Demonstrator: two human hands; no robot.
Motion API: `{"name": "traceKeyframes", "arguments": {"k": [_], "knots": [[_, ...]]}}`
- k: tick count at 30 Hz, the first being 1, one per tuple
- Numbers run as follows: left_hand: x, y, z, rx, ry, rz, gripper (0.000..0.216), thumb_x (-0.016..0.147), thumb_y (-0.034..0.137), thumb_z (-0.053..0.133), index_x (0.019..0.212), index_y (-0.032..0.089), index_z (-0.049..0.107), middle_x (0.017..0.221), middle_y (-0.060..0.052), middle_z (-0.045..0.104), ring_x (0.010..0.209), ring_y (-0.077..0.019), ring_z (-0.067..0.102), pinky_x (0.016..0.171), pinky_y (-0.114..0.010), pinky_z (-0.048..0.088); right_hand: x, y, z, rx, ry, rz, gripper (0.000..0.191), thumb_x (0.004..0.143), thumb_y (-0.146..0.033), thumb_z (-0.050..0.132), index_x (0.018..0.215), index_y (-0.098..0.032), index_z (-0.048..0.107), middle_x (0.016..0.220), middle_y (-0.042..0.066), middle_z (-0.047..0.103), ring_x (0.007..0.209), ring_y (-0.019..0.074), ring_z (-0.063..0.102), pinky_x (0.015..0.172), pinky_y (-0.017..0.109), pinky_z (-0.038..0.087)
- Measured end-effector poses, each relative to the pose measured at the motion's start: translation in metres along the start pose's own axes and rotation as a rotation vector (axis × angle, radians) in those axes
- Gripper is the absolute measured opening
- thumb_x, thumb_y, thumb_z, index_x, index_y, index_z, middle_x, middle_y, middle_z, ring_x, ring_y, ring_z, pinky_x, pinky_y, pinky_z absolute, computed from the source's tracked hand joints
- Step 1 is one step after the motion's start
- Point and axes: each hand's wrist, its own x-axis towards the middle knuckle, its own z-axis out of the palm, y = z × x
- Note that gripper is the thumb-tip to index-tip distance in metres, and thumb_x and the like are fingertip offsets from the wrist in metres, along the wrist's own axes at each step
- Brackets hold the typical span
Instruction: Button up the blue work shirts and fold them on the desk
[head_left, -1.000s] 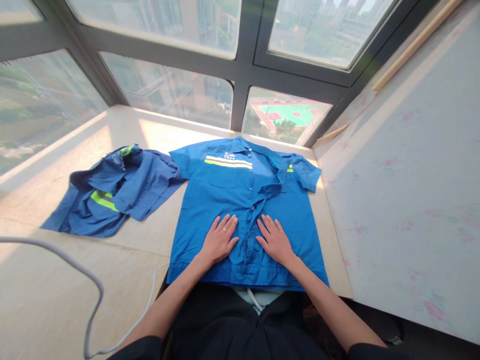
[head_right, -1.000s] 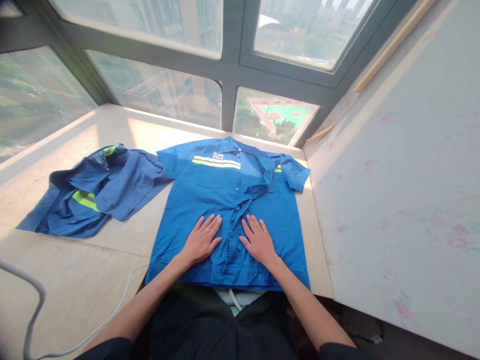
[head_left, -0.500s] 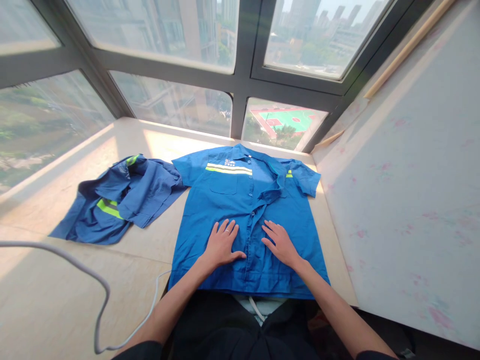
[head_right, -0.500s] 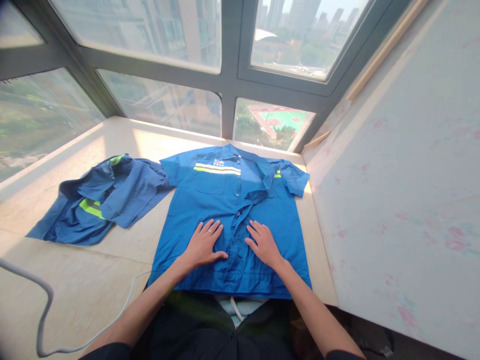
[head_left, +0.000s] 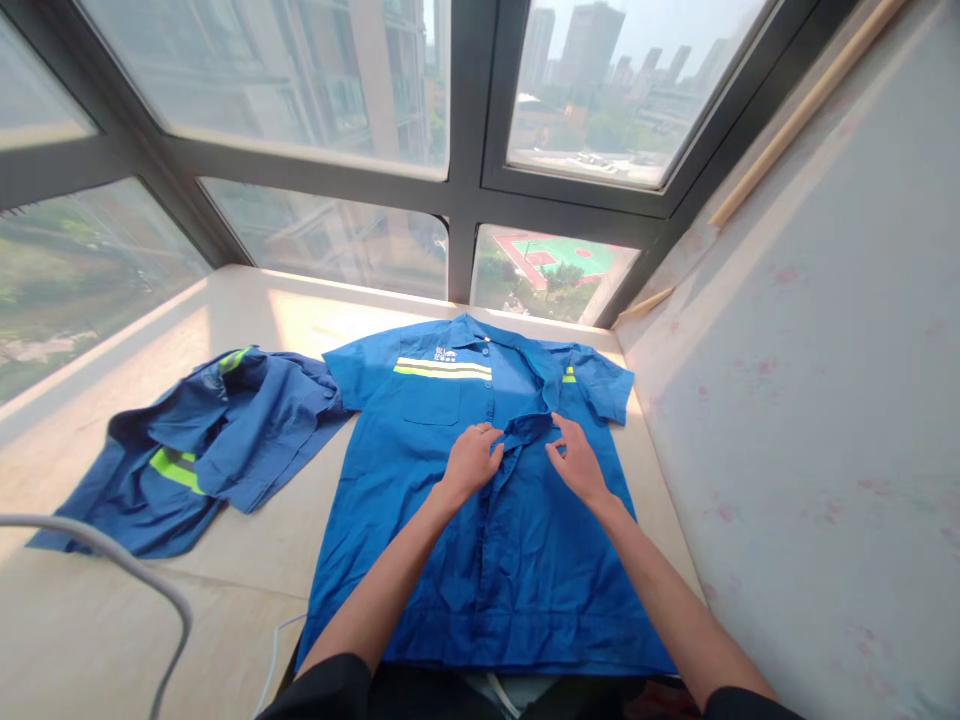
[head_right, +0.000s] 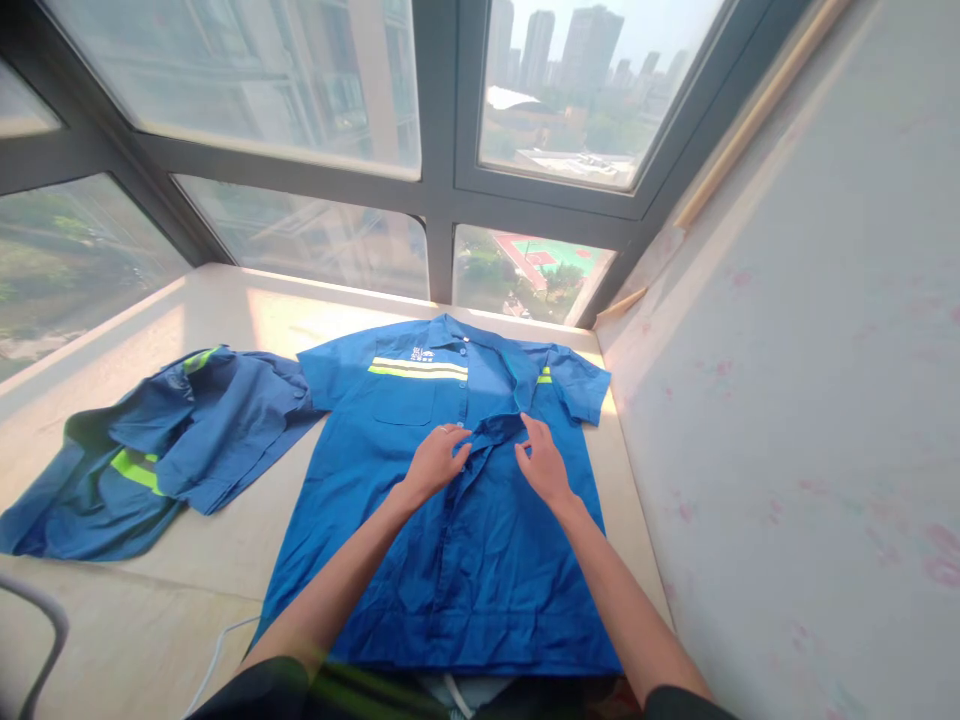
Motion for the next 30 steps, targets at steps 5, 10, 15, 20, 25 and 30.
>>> {"name": "traceKeyframes", "arguments": {"k": [5, 10, 15, 20, 25, 30], "knots": [[0.028, 0.002, 0.010, 0.113, -0.120, 0.083, 0.032, 0.088, 0.035, 0.061, 0.117, 0.021, 0.066, 0.121, -0.008, 0.065, 0.110, -0.0242, 0.058, 0.095, -0.035, 0.046, 0.021, 0.014, -0.002, -0.294, -0.096, -0.102, 0.078, 0.081, -0.012, 0.047, 0.154, -0.026, 0.022, 0.142, 0.015, 0.041, 0.091, 0.0212, 0.066, 0.079, 0.037, 0.058], [0.028, 0.007, 0.019, 0.260, -0.211, 0.127, 0.032, 0.085, 0.042, 0.065, 0.108, 0.019, 0.067, 0.125, -0.012, 0.061, 0.112, -0.0296, 0.055, 0.092, -0.042, 0.045, 0.036, 0.026, 0.001, -0.530, -0.167, -0.244, 0.084, 0.079, -0.005, 0.043, 0.156, -0.026, 0.016, 0.147, 0.015, 0.037, 0.107, 0.0251, 0.061, 0.082, 0.036, 0.058], [0.024, 0.010, 0.021, 0.239, -0.196, 0.068, 0.022, 0.094, 0.033, 0.052, 0.102, 0.020, 0.069, 0.120, -0.012, 0.066, 0.109, -0.0269, 0.057, 0.089, -0.040, 0.045, 0.059, 0.031, -0.005, -0.625, -0.089, -0.344, 0.074, 0.082, -0.003, 0.041, 0.153, -0.018, 0.026, 0.138, 0.017, 0.046, 0.109, 0.0261, 0.057, 0.091, 0.039, 0.052], [0.020, 0.006, 0.022, 0.037, -0.077, -0.044, 0.027, 0.097, 0.031, 0.048, 0.091, 0.021, 0.072, 0.119, -0.009, 0.068, 0.104, -0.0230, 0.062, 0.093, -0.036, 0.046, 0.080, 0.028, -0.015, -0.761, -0.082, -0.338, 0.063, 0.083, -0.008, 0.047, 0.145, -0.016, 0.042, 0.128, 0.020, 0.053, 0.109, 0.0324, 0.053, 0.085, 0.044, 0.048], [0.011, -0.001, 0.027, -0.357, 0.134, -0.181, 0.027, 0.097, 0.032, 0.046, 0.090, 0.020, 0.068, 0.097, -0.005, 0.072, 0.091, -0.0185, 0.064, 0.084, -0.028, 0.047, 0.092, 0.027, -0.021, -0.712, -0.071, -0.498, 0.058, 0.086, -0.012, 0.052, 0.142, -0.020, 0.046, 0.149, 0.020, 0.039, 0.134, 0.0337, 0.038, 0.100, 0.048, 0.037], [0.007, -0.005, 0.027, -0.527, 0.153, -0.287, 0.031, 0.095, 0.039, 0.043, 0.083, 0.019, 0.064, 0.076, 0.000, 0.066, 0.072, -0.0157, 0.059, 0.069, -0.025, 0.042, 0.111, 0.022, -0.030, -0.569, -0.025, -0.592, 0.033, 0.094, -0.015, 0.043, 0.119, -0.022, 0.063, 0.147, 0.014, 0.047, 0.135, 0.0278, 0.040, 0.101, 0.045, 0.032]]}}
